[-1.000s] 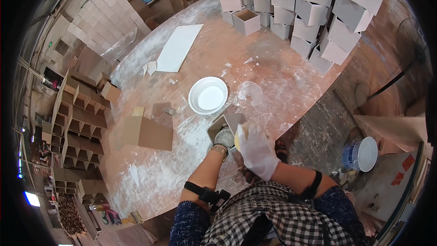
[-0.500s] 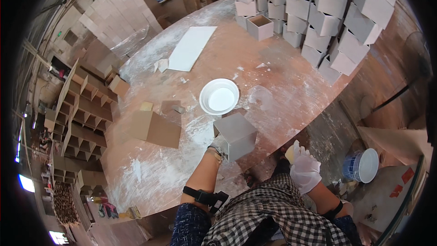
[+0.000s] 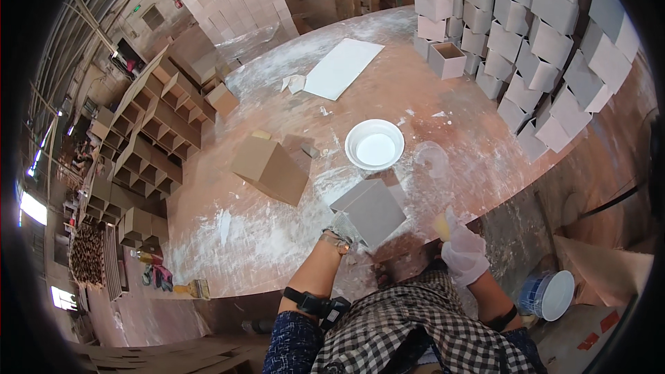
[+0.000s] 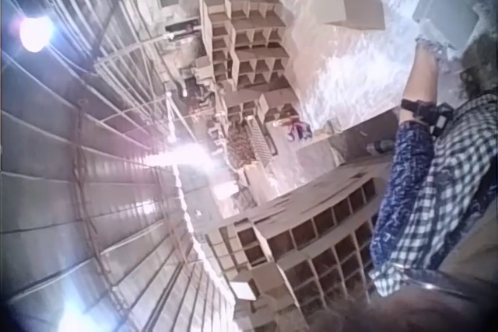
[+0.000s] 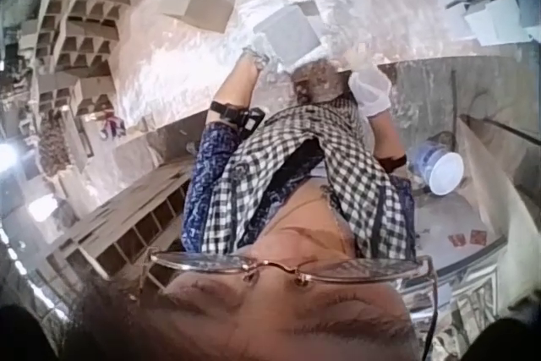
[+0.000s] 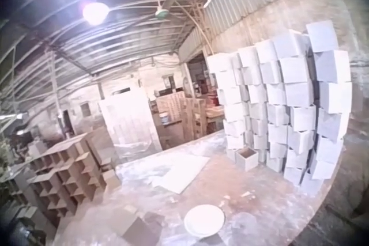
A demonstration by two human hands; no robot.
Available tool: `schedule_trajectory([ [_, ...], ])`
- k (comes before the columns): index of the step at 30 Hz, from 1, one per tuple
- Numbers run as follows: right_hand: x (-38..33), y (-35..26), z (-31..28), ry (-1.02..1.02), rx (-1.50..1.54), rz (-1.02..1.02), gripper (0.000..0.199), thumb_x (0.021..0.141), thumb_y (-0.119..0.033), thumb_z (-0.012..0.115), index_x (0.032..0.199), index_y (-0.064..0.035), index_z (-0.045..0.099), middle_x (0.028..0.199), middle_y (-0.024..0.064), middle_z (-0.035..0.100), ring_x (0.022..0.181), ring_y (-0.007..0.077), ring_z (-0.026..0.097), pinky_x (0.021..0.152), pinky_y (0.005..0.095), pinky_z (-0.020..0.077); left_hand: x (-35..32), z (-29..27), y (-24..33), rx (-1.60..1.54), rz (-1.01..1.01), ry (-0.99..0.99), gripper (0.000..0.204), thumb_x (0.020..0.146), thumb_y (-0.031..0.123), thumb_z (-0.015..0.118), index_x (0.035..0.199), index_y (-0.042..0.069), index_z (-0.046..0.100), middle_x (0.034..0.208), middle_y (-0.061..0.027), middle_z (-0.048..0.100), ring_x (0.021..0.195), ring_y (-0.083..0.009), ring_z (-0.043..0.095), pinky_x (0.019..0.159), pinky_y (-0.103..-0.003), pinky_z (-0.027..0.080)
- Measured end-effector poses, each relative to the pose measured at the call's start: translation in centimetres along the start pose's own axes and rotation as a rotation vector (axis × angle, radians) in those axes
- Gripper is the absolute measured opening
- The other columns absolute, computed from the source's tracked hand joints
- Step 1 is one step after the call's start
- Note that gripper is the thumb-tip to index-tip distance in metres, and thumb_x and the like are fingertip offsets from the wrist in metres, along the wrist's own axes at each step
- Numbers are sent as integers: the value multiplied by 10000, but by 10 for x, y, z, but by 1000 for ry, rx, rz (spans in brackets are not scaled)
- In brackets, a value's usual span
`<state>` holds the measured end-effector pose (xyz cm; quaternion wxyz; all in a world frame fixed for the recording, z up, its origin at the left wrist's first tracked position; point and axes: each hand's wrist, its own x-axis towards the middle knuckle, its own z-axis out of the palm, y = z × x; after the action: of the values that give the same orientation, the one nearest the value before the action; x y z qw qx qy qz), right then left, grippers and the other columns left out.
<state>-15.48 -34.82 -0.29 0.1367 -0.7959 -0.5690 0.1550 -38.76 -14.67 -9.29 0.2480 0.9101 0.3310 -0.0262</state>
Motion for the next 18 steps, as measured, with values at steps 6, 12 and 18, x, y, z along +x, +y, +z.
schedule_trajectory([
  [6, 14, -19, -9, -10, 22, -222, 637, 707, -151, 477, 1326, -42, 378, 820, 162, 629, 779, 335, 613, 663, 437, 463, -4, 3, 20, 134, -26, -90, 445, 894, 276, 451, 1275, 46, 455, 1231, -158, 524, 1120, -267, 517, 942, -339, 420],
  [12, 27, -4, 6, -71, 45, -263, 257, 727, -199, 508, 915, -26, 539, 721, 168, 580, 702, 351, 583, 610, 433, 448, 10, 20, 24, 24, -48, -13, 463, 872, 276, 466, 1279, 55, 453, 1245, -173, 503, 1140, -302, 491, 963, -345, 403],
  [18, 28, 5, -9, -147, 211, -227, 218, 742, -214, 527, 846, -30, 578, 727, 186, 587, 670, 345, 579, 601, 424, 450, 24, 3, 33, -99, 217, 221, 482, 865, 274, 442, 1284, 36, 441, 1324, -213, 402, 1186, -370, 428, 1003, -402, 356],
])
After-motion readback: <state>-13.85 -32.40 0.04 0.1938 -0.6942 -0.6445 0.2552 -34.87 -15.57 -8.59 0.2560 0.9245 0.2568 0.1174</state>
